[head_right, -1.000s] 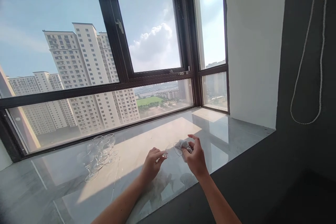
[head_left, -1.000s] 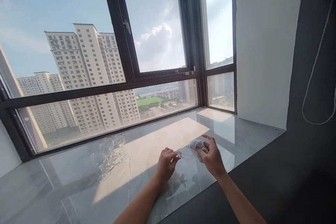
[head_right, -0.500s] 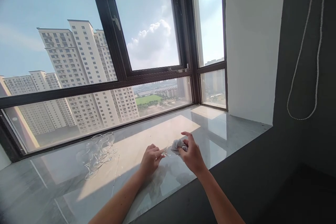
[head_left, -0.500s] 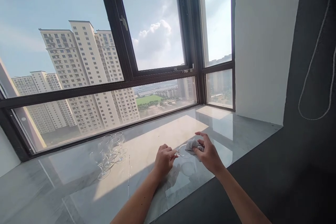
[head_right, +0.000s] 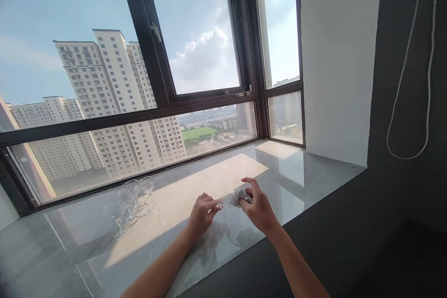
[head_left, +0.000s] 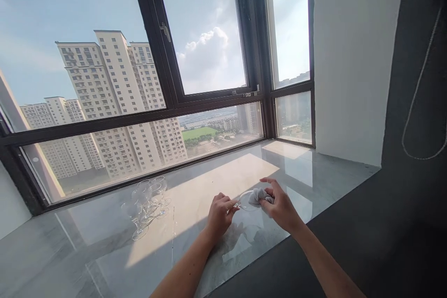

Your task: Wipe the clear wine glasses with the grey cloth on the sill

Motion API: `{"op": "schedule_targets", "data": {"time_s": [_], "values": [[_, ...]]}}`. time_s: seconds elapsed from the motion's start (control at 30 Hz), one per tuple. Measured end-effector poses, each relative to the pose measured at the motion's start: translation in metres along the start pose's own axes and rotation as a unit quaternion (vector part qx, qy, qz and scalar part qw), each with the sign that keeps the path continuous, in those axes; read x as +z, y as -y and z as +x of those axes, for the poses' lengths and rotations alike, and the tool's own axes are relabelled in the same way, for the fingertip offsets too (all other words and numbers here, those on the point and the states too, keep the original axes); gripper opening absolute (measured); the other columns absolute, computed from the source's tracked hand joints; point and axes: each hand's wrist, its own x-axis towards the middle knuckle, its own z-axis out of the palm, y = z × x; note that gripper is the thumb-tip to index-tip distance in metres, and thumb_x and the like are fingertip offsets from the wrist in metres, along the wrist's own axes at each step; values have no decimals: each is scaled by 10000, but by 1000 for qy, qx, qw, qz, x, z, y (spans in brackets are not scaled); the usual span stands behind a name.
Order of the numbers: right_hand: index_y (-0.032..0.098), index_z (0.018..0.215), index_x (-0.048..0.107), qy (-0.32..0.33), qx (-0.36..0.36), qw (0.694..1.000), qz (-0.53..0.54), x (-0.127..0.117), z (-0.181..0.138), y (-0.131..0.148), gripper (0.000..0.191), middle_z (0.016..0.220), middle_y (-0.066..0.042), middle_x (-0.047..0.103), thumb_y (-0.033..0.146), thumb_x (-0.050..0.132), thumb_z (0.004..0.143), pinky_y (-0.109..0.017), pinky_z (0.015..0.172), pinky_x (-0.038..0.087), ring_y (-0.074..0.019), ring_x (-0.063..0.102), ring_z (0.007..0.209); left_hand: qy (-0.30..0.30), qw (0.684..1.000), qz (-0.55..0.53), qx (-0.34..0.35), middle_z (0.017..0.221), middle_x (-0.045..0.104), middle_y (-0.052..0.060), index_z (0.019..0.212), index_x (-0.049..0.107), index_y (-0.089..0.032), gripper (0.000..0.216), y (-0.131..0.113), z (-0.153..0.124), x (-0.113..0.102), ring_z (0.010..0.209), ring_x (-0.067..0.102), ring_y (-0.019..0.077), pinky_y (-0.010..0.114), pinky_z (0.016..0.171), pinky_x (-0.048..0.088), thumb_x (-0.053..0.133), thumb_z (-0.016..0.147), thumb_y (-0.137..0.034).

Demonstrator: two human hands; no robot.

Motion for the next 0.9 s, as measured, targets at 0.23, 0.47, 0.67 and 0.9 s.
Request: {"op": "schedule_targets", "data": {"time_s": [0.23,0.47,0.67,0.9], "values": [[210,1212,509,59,41,984,163,0,-2,9,552,806,-30,703,327,696,705,-276,603,477,-184,630,685,14,1000,-23,-7,699,664,38,804,741,-243,138,-6,0,-2,812,536,201,327,763,393,629,883,-248],[205,1218,468,-143,74,957,239,10,0,5,647,966,-92,721,444,757,690,-335,720,528,-239,675,857,-39,979,-170,-111,842,698,39,777,735,-230,118,0,-2,12,837,600,181,299,768,457,643,830,-178],[175,1199,464,-178,114,958,196,18,0,-4,678,926,-123,726,482,753,668,-346,657,539,-272,686,822,-29,956,-253,-146,861,729,38,814,753,-214,104,-1,-1,19,786,628,170,303,764,471,650,801,-206],[190,1250,458,-62,75,970,225,33,-7,-2,670,920,-87,724,444,754,706,-357,718,526,-258,682,825,-3,912,-367,-183,841,744,76,859,754,-141,223,-6,3,16,786,652,196,284,706,466,664,789,-333]]}}
